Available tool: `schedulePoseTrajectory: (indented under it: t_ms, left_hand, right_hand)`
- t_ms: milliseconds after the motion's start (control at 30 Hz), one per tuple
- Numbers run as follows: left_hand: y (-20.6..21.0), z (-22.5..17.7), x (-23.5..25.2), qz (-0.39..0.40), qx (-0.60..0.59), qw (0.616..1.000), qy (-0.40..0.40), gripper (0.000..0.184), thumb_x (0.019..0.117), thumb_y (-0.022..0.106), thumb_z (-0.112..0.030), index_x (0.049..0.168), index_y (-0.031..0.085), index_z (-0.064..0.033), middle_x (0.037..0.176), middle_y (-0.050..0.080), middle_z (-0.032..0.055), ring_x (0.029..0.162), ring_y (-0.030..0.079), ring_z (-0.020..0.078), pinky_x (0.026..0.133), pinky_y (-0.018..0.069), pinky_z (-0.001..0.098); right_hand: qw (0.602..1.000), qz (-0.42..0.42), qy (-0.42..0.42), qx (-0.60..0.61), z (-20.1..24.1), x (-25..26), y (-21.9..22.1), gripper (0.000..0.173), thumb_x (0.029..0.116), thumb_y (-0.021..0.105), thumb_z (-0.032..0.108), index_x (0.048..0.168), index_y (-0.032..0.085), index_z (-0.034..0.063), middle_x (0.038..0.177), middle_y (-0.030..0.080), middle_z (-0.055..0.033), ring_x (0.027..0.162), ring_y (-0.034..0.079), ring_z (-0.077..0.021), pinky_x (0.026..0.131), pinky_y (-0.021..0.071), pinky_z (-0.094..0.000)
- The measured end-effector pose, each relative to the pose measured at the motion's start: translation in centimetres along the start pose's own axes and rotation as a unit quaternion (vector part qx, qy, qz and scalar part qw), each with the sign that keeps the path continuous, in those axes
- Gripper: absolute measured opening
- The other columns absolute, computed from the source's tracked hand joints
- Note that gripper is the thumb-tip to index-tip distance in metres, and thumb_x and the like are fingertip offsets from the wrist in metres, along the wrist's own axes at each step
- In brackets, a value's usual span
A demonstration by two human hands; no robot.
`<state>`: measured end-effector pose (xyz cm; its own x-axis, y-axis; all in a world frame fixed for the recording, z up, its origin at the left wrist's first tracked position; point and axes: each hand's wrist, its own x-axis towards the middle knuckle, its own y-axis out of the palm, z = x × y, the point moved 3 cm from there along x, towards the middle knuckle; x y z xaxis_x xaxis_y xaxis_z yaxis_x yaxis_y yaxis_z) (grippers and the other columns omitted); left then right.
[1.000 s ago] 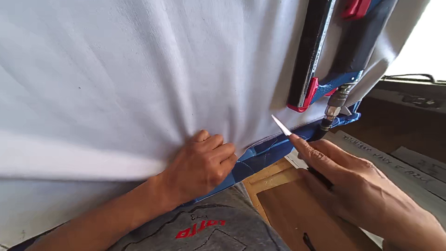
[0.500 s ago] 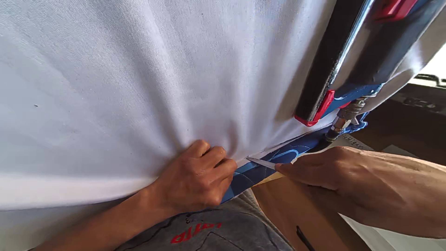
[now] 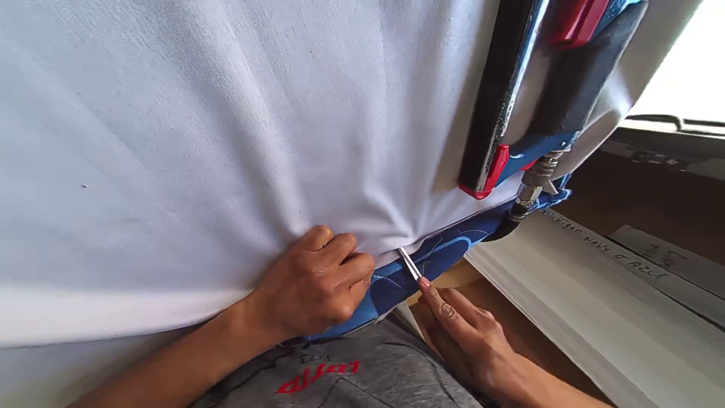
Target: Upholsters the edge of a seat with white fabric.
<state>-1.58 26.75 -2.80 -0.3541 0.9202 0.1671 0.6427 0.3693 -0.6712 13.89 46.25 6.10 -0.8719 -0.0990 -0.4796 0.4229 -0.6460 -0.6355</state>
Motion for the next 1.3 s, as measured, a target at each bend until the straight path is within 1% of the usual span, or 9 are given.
schedulePoseTrajectory:
  t_ms: [133,267,400,467,600,767,867,1067,1300]
  left_hand:
    - [-0.1,0.1,-0.1,-0.003,0.000,1.000,0.000,0.024,0.1036,0.050,-0.005,0.097,0.072,-0.0049,0.077,0.061,0.0075,0.073,0.053,0.0263,0.068,0.0358,0.0409]
    - [-0.3,-0.9,-0.6,0.017,0.047,0.999,-0.001,0.024,0.1048,0.048,-0.005,0.105,0.072,-0.0047,0.086,0.068,0.0099,0.078,0.058,0.0285,0.069,0.0392,0.0427]
    - [-1.2,-2.5,-2.3,0.044,0.117,0.992,-0.007,0.028,0.1058,0.043,-0.004,0.114,0.070,-0.0022,0.099,0.070,0.0142,0.081,0.061,0.0322,0.067,0.0421,0.0460]
    - [-2.2,-3.0,-4.2,0.054,0.156,0.986,-0.028,0.028,0.1058,0.043,-0.005,0.117,0.069,-0.0024,0.104,0.071,0.0141,0.082,0.061,0.0321,0.067,0.0430,0.0460]
    - [-4.0,-3.3,-9.5,0.040,0.203,0.976,-0.072,0.030,0.1060,0.044,-0.004,0.123,0.068,-0.0040,0.103,0.070,0.0131,0.082,0.059,0.0318,0.070,0.0412,0.0452]
    - [-5.1,-2.2,-13.9,0.019,0.195,0.980,-0.046,0.030,0.1060,0.044,-0.003,0.126,0.066,-0.0013,0.100,0.071,0.0151,0.080,0.060,0.0333,0.068,0.0433,0.0453]
    - [-5.6,-0.9,-14.6,0.000,0.201,0.979,-0.012,0.030,0.1066,0.042,-0.005,0.124,0.066,0.0000,0.104,0.073,0.0164,0.076,0.060,0.0325,0.065,0.0433,0.0446]
    - [-4.9,0.1,-15.6,0.019,0.165,0.985,0.046,0.030,0.1066,0.039,-0.005,0.122,0.065,-0.0012,0.110,0.072,0.0149,0.076,0.060,0.0306,0.064,0.0420,0.0433]
    - [-4.4,1.0,-17.2,0.009,0.125,0.989,0.076,0.031,0.1066,0.036,-0.004,0.121,0.064,-0.0013,0.119,0.071,0.0129,0.083,0.061,0.0294,0.068,0.0416,0.0425]
  right_hand:
    - [0.976,-0.209,0.037,-0.056,-2.3,-4.3,4.3,0.042,0.1004,0.059,0.019,0.140,0.054,0.0081,0.098,0.068,-0.0106,0.075,0.064,-0.0142,0.065,0.0542,-0.0246]
    - [0.969,-0.211,-0.049,-0.120,-1.4,-0.3,-1.1,0.040,0.1022,0.058,0.018,0.140,0.052,0.0053,0.102,0.069,-0.0154,0.080,0.067,-0.0192,0.068,0.0550,-0.0290]
    - [0.950,-0.209,-0.183,-0.145,1.1,8.8,-7.1,0.049,0.1023,0.064,0.030,0.142,0.056,0.0020,0.135,0.063,-0.0234,0.120,0.065,-0.0278,0.097,0.0539,-0.0389]
    - [0.943,-0.252,-0.075,-0.203,-0.4,11.3,-11.0,0.065,0.1029,0.058,0.047,0.145,0.051,-0.0023,0.143,0.055,-0.0277,0.132,0.056,-0.0341,0.106,0.0488,-0.0465]
    - [0.947,-0.207,0.192,-0.155,-7.5,15.4,-15.0,0.089,0.0954,0.061,0.056,0.159,0.029,0.0027,0.142,0.053,-0.0262,0.112,0.064,-0.0345,0.092,0.0528,-0.0524]
    - [0.967,-0.204,0.150,-0.036,-8.2,16.8,-15.4,0.063,0.0724,0.087,0.032,0.126,0.061,0.0098,0.109,0.072,-0.0048,0.094,0.071,-0.0073,0.081,0.0620,-0.0307]
    - [0.956,-0.245,0.148,-0.065,-4.8,14.2,-16.4,0.073,0.0643,0.085,0.025,0.126,0.051,0.0073,0.115,0.061,-0.0042,0.101,0.063,-0.0061,0.085,0.0553,-0.0298]
    - [0.990,-0.086,0.016,0.108,-4.3,5.7,-20.0,0.061,0.0961,0.072,0.032,0.146,0.042,0.0102,0.108,0.068,-0.0055,0.083,0.070,-0.0184,0.071,0.0629,-0.0363]
    - [0.943,0.200,0.257,0.075,5.5,7.9,-11.6,0.032,0.1010,0.061,0.043,0.126,0.052,0.0251,0.077,0.068,-0.0012,0.052,0.065,-0.0166,0.043,0.0582,-0.0327]
